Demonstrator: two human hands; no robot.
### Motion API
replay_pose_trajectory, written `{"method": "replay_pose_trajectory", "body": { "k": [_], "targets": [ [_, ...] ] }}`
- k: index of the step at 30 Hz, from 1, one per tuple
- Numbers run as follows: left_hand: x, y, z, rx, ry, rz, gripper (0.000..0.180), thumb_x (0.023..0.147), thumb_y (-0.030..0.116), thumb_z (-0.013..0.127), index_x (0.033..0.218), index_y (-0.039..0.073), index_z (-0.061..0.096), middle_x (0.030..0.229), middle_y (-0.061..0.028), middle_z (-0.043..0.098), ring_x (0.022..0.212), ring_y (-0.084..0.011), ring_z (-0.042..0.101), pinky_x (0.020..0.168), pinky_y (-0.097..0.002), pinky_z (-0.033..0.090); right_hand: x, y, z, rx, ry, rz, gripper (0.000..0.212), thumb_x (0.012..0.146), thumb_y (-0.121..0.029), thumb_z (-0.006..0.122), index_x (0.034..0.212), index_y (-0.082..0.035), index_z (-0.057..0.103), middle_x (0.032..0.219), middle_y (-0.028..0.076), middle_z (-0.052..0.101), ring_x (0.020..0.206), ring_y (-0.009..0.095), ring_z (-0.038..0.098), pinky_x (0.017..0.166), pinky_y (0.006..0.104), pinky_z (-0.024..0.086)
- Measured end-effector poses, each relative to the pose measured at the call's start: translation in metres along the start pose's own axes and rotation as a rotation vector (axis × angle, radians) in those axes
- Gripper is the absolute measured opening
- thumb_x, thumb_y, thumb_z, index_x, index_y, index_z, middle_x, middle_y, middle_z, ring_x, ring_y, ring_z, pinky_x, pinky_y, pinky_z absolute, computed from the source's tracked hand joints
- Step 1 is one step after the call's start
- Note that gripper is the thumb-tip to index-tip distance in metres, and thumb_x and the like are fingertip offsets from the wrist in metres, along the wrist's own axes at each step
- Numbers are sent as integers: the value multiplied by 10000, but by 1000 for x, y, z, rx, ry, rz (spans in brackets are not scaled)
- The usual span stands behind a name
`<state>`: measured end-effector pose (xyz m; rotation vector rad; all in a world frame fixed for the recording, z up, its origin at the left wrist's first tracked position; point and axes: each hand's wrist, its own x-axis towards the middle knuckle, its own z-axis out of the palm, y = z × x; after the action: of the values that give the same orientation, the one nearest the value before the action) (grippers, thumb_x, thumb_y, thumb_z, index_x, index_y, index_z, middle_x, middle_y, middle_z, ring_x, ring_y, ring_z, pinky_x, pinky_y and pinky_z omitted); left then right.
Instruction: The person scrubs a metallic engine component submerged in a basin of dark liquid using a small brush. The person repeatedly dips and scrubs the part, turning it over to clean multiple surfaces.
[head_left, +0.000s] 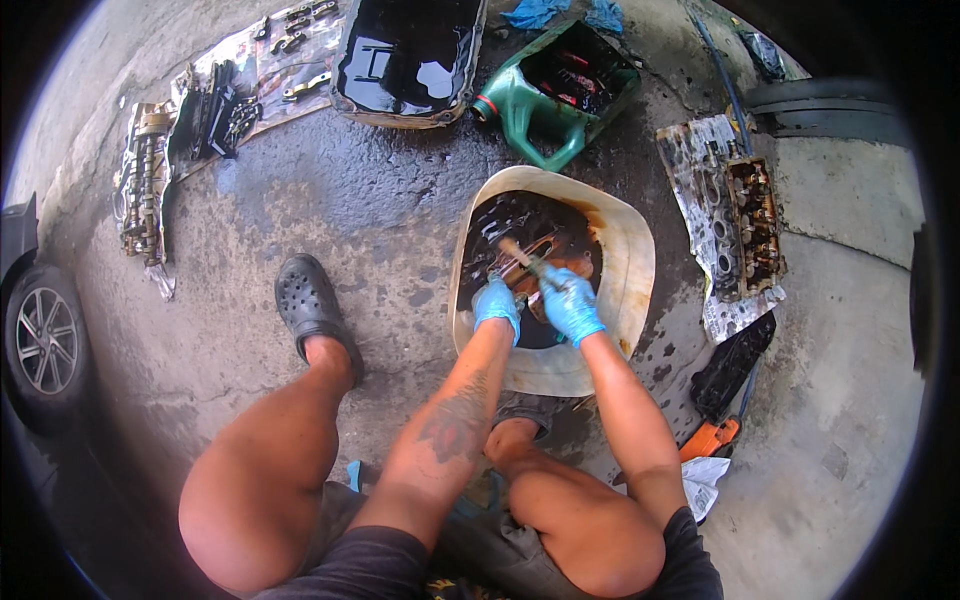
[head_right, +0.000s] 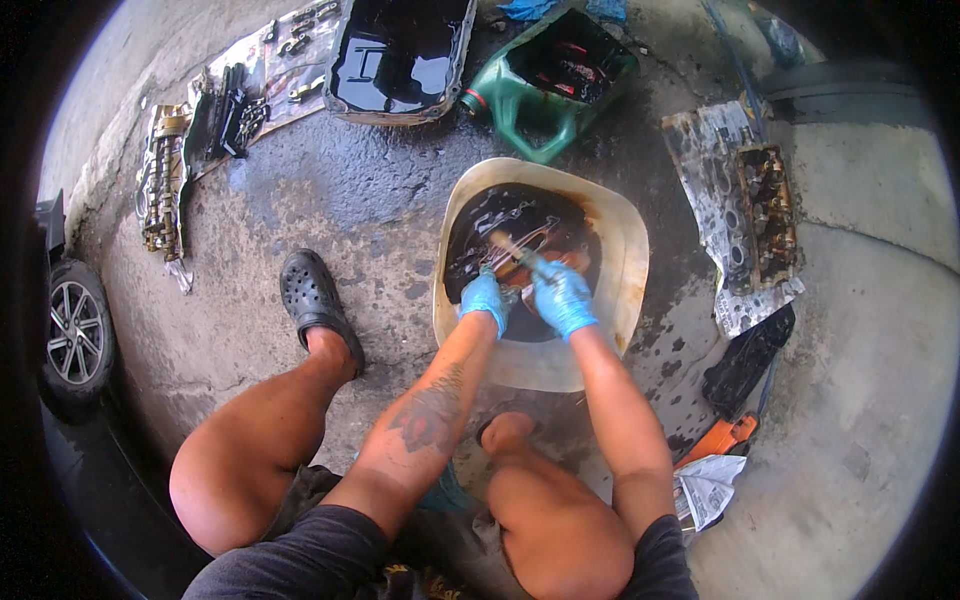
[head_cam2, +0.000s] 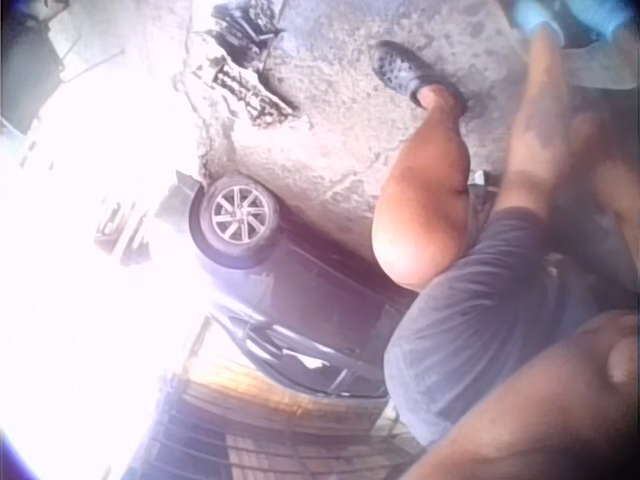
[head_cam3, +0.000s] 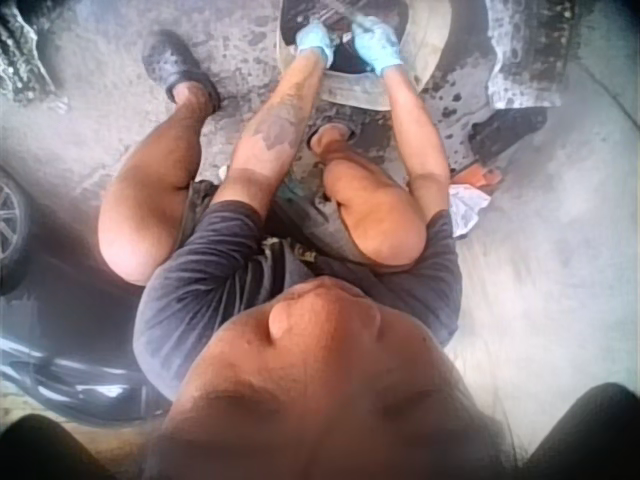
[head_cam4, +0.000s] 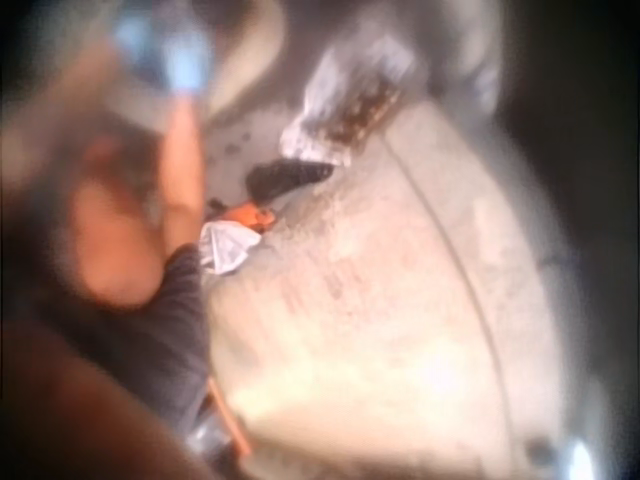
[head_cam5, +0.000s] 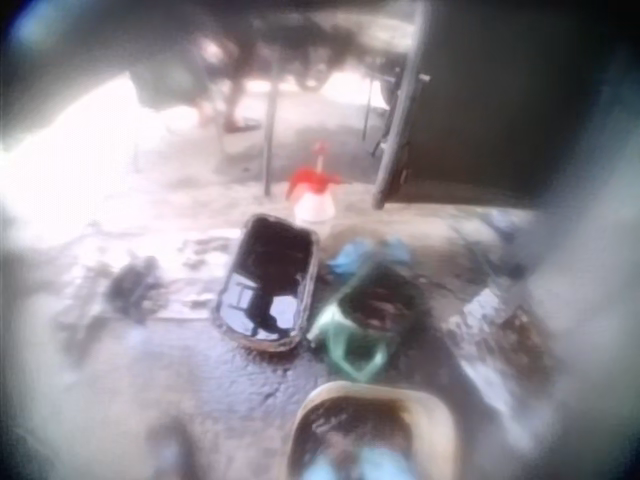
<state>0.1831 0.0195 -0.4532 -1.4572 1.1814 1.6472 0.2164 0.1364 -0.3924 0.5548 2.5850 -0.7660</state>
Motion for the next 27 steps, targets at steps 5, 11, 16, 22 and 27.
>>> {"method": "replay_pose_trajectory", "body": {
  "k": [5,11,16,22,27],
  "targets": [
    [3,2,-7,21,-24,16,426,1030,343,443,875,0,644,650,-83,579,470,-187,543,415,-344,441,-4,-1,15,21,55,-249,199,912,-238,577,1031,-144,707,888,180,666,818,379,646,733,463,511],
    [-8,14,1,-12,-18,-10,417,1028,353,446,897,11,647,666,-66,583,499,-174,560,434,-328,449,1,-8,-1,29,26,-31,168,895,-209,595,978,-115,706,878,175,675,812,364,656,724,447,516],
    [1,9,2,-230,-59,-31,483,1018,438,430,1000,4,643,799,-78,643,607,-182,610,493,-325,490,-6,-6,-9,62,28,3,278,893,-223,631,1159,-187,702,930,171,684,856,349,670,764,426,525],
    [4,12,-5,-307,-217,-156,701,1001,613,270,1420,71,413,1393,-143,485,1191,-305,525,1017,-459,432,-10,-13,-19,4,-19,54,290,952,-195,529,1206,-229,667,965,193,675,831,394,654,721,466,522],
    [4,10,-3,-367,-295,-192,753,981,662,257,1468,98,366,1489,-113,413,1289,-309,471,1086,-461,371,-8,-6,-21,63,-8,182,234,934,-204,578,1115,-119,699,976,191,690,865,367,671,736,436,526]
  ]
}}
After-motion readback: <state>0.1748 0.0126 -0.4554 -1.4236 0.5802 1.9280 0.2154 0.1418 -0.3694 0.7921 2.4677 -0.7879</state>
